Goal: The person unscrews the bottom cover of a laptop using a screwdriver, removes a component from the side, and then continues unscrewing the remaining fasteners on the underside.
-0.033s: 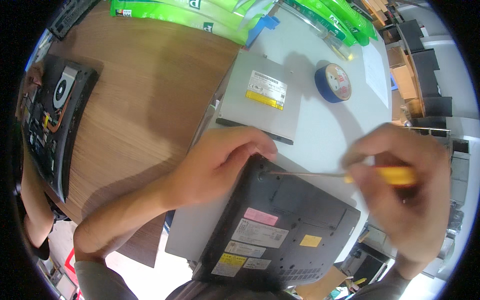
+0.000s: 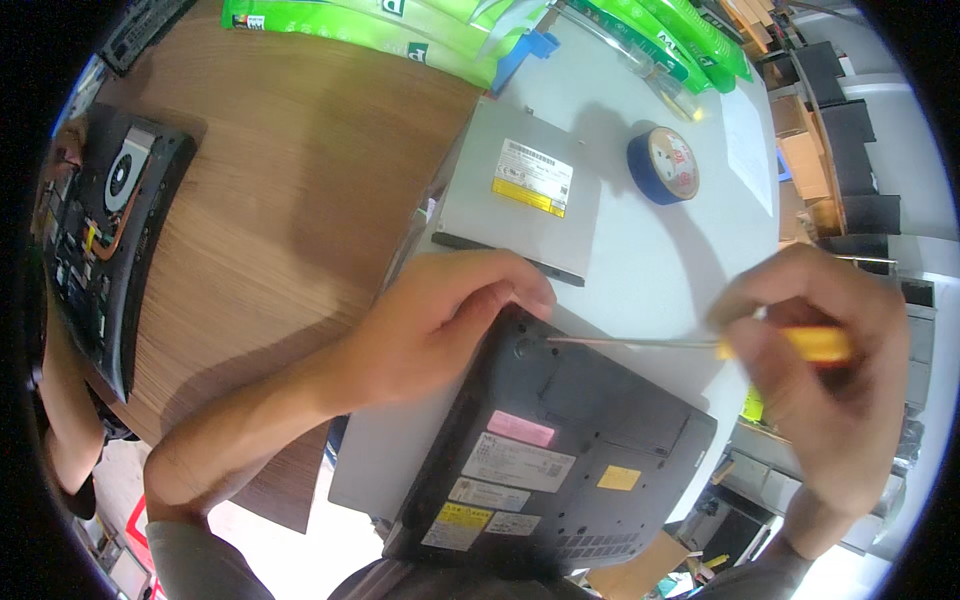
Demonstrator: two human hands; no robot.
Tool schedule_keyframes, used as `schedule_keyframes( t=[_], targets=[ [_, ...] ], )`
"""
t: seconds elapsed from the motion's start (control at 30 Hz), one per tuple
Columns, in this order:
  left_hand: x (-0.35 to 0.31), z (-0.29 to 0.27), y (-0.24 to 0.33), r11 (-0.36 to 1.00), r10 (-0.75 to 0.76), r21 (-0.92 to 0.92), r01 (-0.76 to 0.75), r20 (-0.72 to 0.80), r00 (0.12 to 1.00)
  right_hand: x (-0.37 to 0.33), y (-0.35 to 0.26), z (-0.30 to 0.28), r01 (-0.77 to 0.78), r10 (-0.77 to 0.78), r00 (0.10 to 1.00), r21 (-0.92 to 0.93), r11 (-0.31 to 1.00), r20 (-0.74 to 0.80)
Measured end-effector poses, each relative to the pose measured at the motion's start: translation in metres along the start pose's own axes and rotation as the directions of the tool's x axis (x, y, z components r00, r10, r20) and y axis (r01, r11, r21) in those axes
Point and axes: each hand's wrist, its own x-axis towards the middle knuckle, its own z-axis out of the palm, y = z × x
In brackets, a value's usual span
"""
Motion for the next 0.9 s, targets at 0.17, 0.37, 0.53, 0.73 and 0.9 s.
schedule_keyframes(
  t=[0.17, 0.37, 0.53, 0.73, 0.9],
  targets=[
    [-0.001, 0.000, -0.001, 0.994, -0.037, -0.099, 0.043, 0.068, 0.997, -0.025, 0.023, -0.010, -0.139, 0.184, 0.964, 0.229, 0.964, -0.190],
    [0.001, 0.002, 0.005, 0.972, 0.083, -0.227, -0.061, 0.085, 0.993, -0.030, 0.040, -0.008, -0.118, 0.183, 0.978, 0.463, 0.879, -0.097],
    [-0.002, -0.005, 0.007, 0.955, -0.062, -0.267, 0.127, 0.241, 0.969, -0.032, 0.050, 0.010, -0.148, 0.246, 0.961, 0.512, 0.846, -0.129],
    [0.000, -0.007, 0.003, 0.939, -0.057, -0.312, 0.144, 0.272, 0.961, -0.035, 0.064, 0.020, -0.222, 0.296, 0.955, 0.668, 0.710, 0.002],
    [0.000, -0.007, 0.000, 0.925, -0.082, -0.352, 0.141, 0.176, 0.981, -0.035, 0.079, 0.026, -0.255, 0.315, 0.948, 0.723, 0.642, 0.055]
  ],
)
